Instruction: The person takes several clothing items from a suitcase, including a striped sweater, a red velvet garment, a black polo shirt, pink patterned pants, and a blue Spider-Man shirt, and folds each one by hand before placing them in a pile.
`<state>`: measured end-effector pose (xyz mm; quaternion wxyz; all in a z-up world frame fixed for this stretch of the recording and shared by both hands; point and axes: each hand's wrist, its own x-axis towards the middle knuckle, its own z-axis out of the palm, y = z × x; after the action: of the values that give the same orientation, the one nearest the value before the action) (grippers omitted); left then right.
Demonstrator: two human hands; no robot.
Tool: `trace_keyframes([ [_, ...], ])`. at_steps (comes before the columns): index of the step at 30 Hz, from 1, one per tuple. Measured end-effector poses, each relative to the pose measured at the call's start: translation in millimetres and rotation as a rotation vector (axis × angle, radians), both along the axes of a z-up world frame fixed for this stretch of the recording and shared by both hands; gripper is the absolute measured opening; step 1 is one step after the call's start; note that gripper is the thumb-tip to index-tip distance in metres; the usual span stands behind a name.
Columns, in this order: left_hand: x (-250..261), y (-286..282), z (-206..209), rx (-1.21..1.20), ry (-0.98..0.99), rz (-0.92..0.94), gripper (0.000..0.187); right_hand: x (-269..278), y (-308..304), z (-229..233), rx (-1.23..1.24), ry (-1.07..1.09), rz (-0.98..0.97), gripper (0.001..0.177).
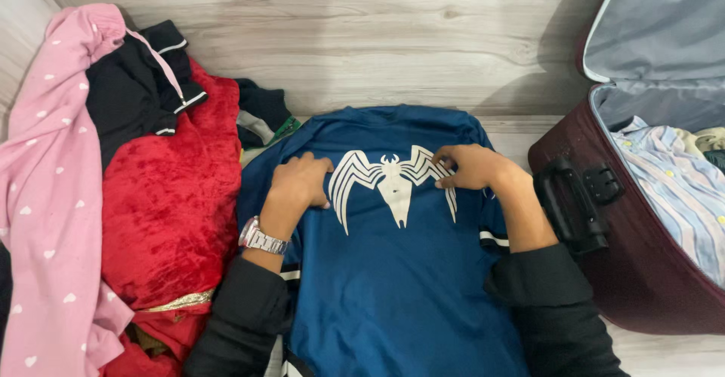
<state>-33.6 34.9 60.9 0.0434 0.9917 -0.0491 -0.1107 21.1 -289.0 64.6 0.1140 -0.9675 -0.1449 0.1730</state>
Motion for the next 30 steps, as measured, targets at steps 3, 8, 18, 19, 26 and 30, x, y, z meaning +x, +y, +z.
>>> trace_keyframes([
  [3, -10.1, -20.9, 0.1, 0.021, 0.054, -0.132, 0.082, -14.1, 8.6, 14.3, -0.008, -0.018, 0.017, 0.068],
  [8, -29.4, -64.9, -2.1, -0.122, 0.172, -0.279, 0.098, -34.7, 32.5, 19.7, 0.208, 0.155, 0.235, 0.074],
  [18, 3.4, -33.3, -30.5, -0.187, 0.121, -0.154, 0.103, -13.3, 9.4, 2.9, -0.005, 0.008, 0.008, 0.072],
  [19, 5.9, -29.6, -33.3, -0.187, 0.118, -0.154, 0.103, -11.9, 11.1, 1.0, -0.03, -0.045, -0.033, 0.07],
  [26, -13.6, -40.1, -3.2, -0.065, 0.16, -0.134, 0.097, -24.2, 22.5, 12.4, 0.144, -0.06, 0.172, 0.072],
  [30, -14.9, -43.9, 1.0, 0.0, 0.322, -0.09, 0.119, -31.9, 29.7, 15.8, 0.135, 0.16, 0.239, 0.076],
])
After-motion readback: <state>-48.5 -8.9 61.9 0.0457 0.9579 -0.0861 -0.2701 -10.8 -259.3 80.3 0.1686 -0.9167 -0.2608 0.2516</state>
